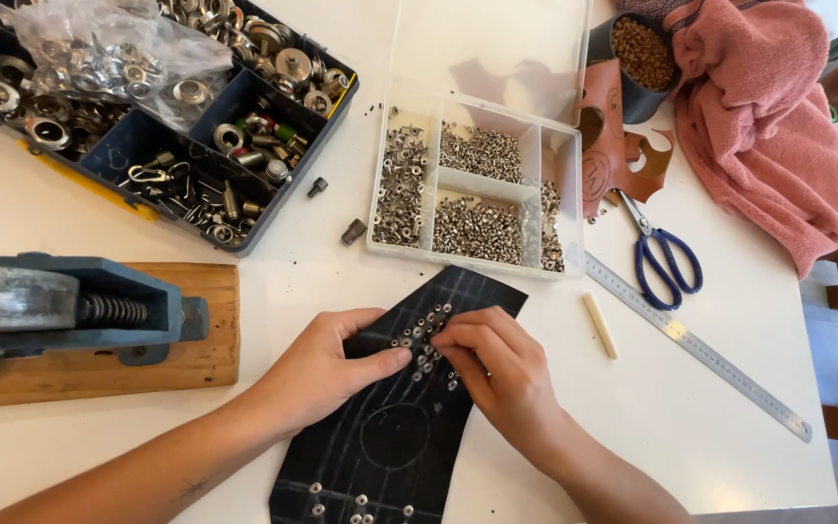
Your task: Inserting metal studs into pre-punched holes in a leather piece
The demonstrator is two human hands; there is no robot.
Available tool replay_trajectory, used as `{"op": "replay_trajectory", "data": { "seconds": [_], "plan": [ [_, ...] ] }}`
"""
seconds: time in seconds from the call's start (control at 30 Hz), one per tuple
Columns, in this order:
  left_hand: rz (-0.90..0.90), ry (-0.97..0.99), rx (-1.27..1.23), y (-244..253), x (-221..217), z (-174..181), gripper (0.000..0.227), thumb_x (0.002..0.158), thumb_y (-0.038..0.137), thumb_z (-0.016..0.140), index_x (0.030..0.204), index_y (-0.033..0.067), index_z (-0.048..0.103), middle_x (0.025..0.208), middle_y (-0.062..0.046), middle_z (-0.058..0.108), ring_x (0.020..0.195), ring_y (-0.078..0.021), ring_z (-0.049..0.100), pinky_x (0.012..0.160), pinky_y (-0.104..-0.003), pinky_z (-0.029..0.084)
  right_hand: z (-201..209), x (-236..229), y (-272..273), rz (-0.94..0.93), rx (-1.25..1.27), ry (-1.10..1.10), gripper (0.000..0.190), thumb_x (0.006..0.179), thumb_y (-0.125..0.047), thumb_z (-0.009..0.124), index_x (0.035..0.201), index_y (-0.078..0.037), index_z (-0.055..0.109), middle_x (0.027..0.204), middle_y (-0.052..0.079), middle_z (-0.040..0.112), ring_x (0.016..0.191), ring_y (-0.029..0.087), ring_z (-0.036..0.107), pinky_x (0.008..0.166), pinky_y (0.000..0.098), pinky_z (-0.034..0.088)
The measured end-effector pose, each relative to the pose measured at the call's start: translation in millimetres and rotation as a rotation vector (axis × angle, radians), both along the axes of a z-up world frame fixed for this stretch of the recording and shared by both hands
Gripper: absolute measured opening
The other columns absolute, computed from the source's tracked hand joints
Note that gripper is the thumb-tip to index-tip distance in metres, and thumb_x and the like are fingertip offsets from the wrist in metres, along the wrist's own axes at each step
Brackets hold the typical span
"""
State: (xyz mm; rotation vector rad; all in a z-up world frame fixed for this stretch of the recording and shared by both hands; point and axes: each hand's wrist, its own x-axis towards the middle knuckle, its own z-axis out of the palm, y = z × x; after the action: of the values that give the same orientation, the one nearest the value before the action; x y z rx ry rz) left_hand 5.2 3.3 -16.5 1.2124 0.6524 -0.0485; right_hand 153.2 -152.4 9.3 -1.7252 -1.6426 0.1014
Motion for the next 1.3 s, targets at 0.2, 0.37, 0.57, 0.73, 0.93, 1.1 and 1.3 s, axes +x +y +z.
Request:
{"op": "replay_trajectory", "data": {
  "seconds": [0.2, 0.37, 0.57, 0.73, 0.93, 1.1, 1.3],
  "plan": [
    [-0.008, 0.044, 0.382, 8, 1, -15, 0.025, 0.086, 0.024, 0.073, 0.109, 0.0157, 0.079, 0.101, 0.004, 0.084, 0.092, -0.0073, 0.074, 0.086, -0.023, 0.054, 1, 13, 0, 0.034, -0.068, 0.001, 0.010, 0.097, -0.004, 0.068, 0.106, 0.000, 0.069, 0.101, 0.014, 0.069, 0.092, 0.025, 0.070, 0.085, 0.0324, 0.058],
    [-0.028, 0.054, 0.478, 12, -1, -27, 0.032, 0.084, 0.025, 0.073, 0.114, 0.0147, 0.077, 0.106, 0.003, 0.083, 0.097, -0.0095, 0.075, 0.089, -0.025, 0.054, 58, 40, -35, 0.171, -0.297, -0.042, 0.014, 0.094, -0.018, 0.070, 0.103, -0.007, 0.069, 0.100, 0.009, 0.067, 0.091, 0.023, 0.067, 0.083, 0.0331, 0.053],
    [-0.074, 0.130, 0.489, 15, 2, -25, 0.036, 0.085, 0.029, 0.073, 0.118, 0.0160, 0.077, 0.107, 0.002, 0.083, 0.095, -0.0094, 0.074, 0.089, -0.025, 0.053, 27, 19, -136, -0.142, -0.391, -0.139, 0.052, 0.090, -0.053, 0.062, 0.113, -0.007, 0.064, 0.108, 0.010, 0.063, 0.097, 0.026, 0.063, 0.085, 0.0383, 0.052],
    [-0.069, 0.316, 0.359, 11, 9, 6, 0.037, 0.089, 0.022, 0.071, 0.124, 0.0150, 0.077, 0.111, -0.002, 0.084, 0.096, -0.0162, 0.078, 0.088, -0.030, 0.058, -12, -7, -193, -0.439, -0.270, -0.026, 0.033, 0.084, -0.028, 0.082, 0.108, -0.009, 0.069, 0.103, 0.006, 0.063, 0.090, 0.022, 0.060, 0.080, 0.0327, 0.051],
    [-0.078, 0.337, 0.392, 8, 9, 11, 0.037, 0.091, 0.025, 0.070, 0.126, 0.0148, 0.075, 0.106, -0.004, 0.082, 0.089, -0.0187, 0.075, 0.083, -0.031, 0.055, -33, -29, -184, -0.491, -0.114, 0.000, 0.014, 0.087, -0.013, 0.079, 0.101, -0.011, 0.075, 0.096, 0.003, 0.067, 0.087, 0.021, 0.059, 0.077, 0.0299, 0.052],
    [-0.072, 0.321, 0.373, 8, 7, 14, 0.038, 0.090, 0.023, 0.070, 0.127, 0.0151, 0.075, 0.109, -0.003, 0.083, 0.090, -0.0185, 0.076, 0.083, -0.031, 0.056, -33, -32, -170, -0.588, -0.074, 0.021, 0.008, 0.086, -0.009, 0.080, 0.092, -0.009, 0.075, 0.090, 0.003, 0.066, 0.081, 0.017, 0.060, 0.072, 0.0269, 0.050],
    [-0.086, 0.199, 0.440, 13, 5, -10, 0.038, 0.087, 0.026, 0.071, 0.123, 0.0138, 0.076, 0.110, 0.000, 0.083, 0.096, -0.0121, 0.075, 0.090, -0.026, 0.054, -24, -30, -156, -0.520, -0.093, -0.043, 0.004, 0.091, -0.004, 0.072, 0.087, -0.004, 0.069, 0.087, 0.007, 0.067, 0.081, 0.022, 0.061, 0.072, 0.0300, 0.050]
  ]
}}
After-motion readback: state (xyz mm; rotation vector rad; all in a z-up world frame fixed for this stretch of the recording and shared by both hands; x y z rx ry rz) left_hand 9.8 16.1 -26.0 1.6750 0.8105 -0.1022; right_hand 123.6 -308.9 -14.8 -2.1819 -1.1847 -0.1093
